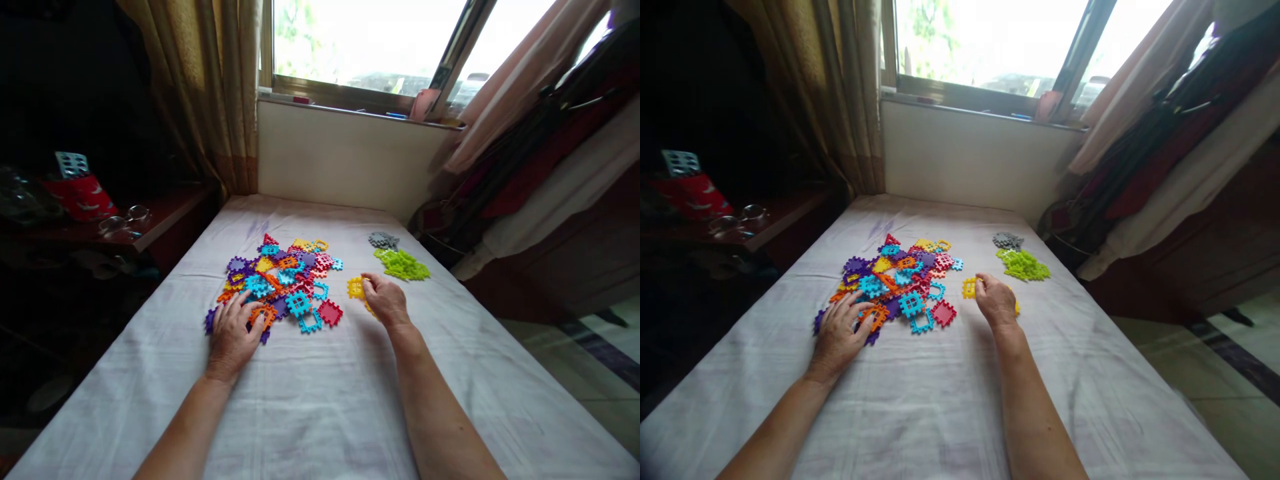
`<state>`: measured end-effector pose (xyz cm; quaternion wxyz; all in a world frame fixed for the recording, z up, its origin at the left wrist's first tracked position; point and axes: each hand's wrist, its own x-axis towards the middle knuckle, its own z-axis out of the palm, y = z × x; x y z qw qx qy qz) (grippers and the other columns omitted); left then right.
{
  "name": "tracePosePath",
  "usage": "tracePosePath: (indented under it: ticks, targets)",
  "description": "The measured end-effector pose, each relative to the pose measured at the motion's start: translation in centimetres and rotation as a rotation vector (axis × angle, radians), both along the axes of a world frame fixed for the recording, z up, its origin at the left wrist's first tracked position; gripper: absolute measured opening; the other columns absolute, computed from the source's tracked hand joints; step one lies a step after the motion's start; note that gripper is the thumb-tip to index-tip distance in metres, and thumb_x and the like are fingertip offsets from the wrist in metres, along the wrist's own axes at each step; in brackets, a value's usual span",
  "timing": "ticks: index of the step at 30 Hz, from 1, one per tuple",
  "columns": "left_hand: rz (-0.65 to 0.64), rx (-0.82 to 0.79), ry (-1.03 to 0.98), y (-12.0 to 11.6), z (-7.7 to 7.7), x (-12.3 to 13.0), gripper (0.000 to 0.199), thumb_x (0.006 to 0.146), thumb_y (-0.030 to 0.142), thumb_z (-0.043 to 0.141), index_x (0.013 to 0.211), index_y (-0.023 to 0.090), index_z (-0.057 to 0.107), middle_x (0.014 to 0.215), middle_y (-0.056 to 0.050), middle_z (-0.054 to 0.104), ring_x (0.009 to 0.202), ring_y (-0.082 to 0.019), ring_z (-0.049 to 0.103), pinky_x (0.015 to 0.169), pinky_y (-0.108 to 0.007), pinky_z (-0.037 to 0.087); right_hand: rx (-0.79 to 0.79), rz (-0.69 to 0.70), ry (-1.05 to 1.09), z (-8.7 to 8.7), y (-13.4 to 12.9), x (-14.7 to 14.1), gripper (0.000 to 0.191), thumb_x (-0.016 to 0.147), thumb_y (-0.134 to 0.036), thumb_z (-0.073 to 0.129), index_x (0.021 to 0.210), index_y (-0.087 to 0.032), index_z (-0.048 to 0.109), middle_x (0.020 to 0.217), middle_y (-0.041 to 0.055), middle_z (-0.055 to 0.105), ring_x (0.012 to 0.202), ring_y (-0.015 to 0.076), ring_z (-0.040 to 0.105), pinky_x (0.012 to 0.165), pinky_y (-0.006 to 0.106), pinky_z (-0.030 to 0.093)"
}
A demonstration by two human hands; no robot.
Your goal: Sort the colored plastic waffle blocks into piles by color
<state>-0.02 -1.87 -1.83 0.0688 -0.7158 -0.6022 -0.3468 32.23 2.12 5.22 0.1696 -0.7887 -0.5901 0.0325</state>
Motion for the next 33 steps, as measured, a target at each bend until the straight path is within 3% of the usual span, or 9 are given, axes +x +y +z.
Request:
tracePosePath:
  ticks: [5,10,12,15,20,23,26,29,33]
  targets:
    - [0.006,0.001,0.006,0.1,0.0,-0.1,0.027,0.089,0.037,0.049,0.100,0.025,0.072,0.131,-0.009,0.066,0.123,-0.030,0.058,0.109,-0.052,0.039,-0.003,0.006,-0.086,-0.6,-1.2,1.9,0.035,0.095,-0.029,0.048,0.121,-0.030,0.072,0.117,0.0047,0.072,0.103,0.0204,0.066,0.084,0.028,0.049]
    - [0.014,-0.020,-0.015,0.1,0.0,0.0,0.025,0.088,0.036,0.051,0.100,0.026,0.071,0.131,-0.007,0.066,0.125,-0.028,0.057,0.112,-0.048,0.037,0.129,-0.030,-0.145,-0.3,-1.2,0.8,0.038,0.094,-0.027,0.048,0.126,-0.021,0.069,0.118,0.0117,0.068,0.106,0.0234,0.062,0.091,0.031,0.046]
    - [0.007,-0.044,-0.032,0.1,0.1,0.1,0.024,0.088,0.035,0.052,0.100,0.026,0.071,0.129,-0.007,0.068,0.122,-0.026,0.059,0.110,-0.047,0.038,0.164,0.076,-0.119,0.1,-0.5,-1.1,0.035,0.094,-0.027,0.049,0.120,-0.022,0.072,0.115,0.0107,0.069,0.103,0.0226,0.062,0.090,0.031,0.046]
    - [-0.022,-0.082,-0.058,-0.1,0.2,0.3,0.023,0.088,0.035,0.051,0.099,0.027,0.071,0.120,-0.006,0.072,0.115,-0.025,0.064,0.108,-0.047,0.040,0.155,0.351,-0.072,0.7,1.5,-5.7,0.028,0.095,-0.029,0.050,0.107,-0.027,0.076,0.111,0.0064,0.072,0.100,0.0204,0.063,0.087,0.028,0.047]
    - [-0.066,-0.061,-0.106,-0.1,0.8,0.1,0.023,0.091,0.033,0.049,0.099,0.026,0.070,0.115,-0.005,0.074,0.113,-0.023,0.065,0.110,-0.046,0.039,0.097,0.659,-0.153,1.7,6.4,-14.3,0.030,0.094,-0.024,0.049,0.107,-0.028,0.076,0.116,0.0030,0.073,0.109,0.0200,0.062,0.094,0.029,0.045]
    - [0.019,-0.002,-0.124,0.1,1.2,-0.6,0.025,0.091,0.031,0.047,0.102,0.025,0.069,0.118,-0.007,0.073,0.115,-0.025,0.063,0.110,-0.047,0.039,-0.046,0.653,-0.211,2.1,8.9,-17.7,0.031,0.094,-0.022,0.049,0.108,-0.029,0.076,0.116,0.0040,0.074,0.111,0.0211,0.063,0.092,0.029,0.047]
    - [0.178,-0.006,-0.093,0.4,1.2,-1.4,0.029,0.090,0.032,0.047,0.110,0.023,0.067,0.129,-0.012,0.067,0.123,-0.030,0.058,0.110,-0.054,0.036,-0.155,0.609,-0.220,2.0,10.3,-19.9,0.028,0.092,-0.034,0.056,0.111,-0.027,0.075,0.115,0.0082,0.074,0.111,0.0243,0.065,0.088,0.032,0.050]
    - [0.283,-0.066,-0.047,0.5,0.6,-1.8,0.037,0.089,0.034,0.049,0.120,0.021,0.064,0.137,-0.016,0.062,0.130,-0.035,0.052,0.112,-0.061,0.032,-0.209,0.568,-0.186,1.6,10.7,-21.1,0.036,0.089,-0.046,0.060,0.112,-0.022,0.074,0.116,0.0122,0.074,0.109,0.0278,0.067,0.086,0.035,0.052]
    - [0.299,-0.132,-0.032,0.4,-0.2,-1.8,0.041,0.089,0.037,0.051,0.126,0.022,0.062,0.138,-0.016,0.061,0.132,-0.035,0.051,0.112,-0.063,0.029,-0.201,0.511,-0.118,1.3,10.8,-21.5,0.044,0.083,-0.047,0.067,0.119,-0.021,0.069,0.120,0.0133,0.072,0.110,0.0277,0.067,0.085,0.034,0.052]
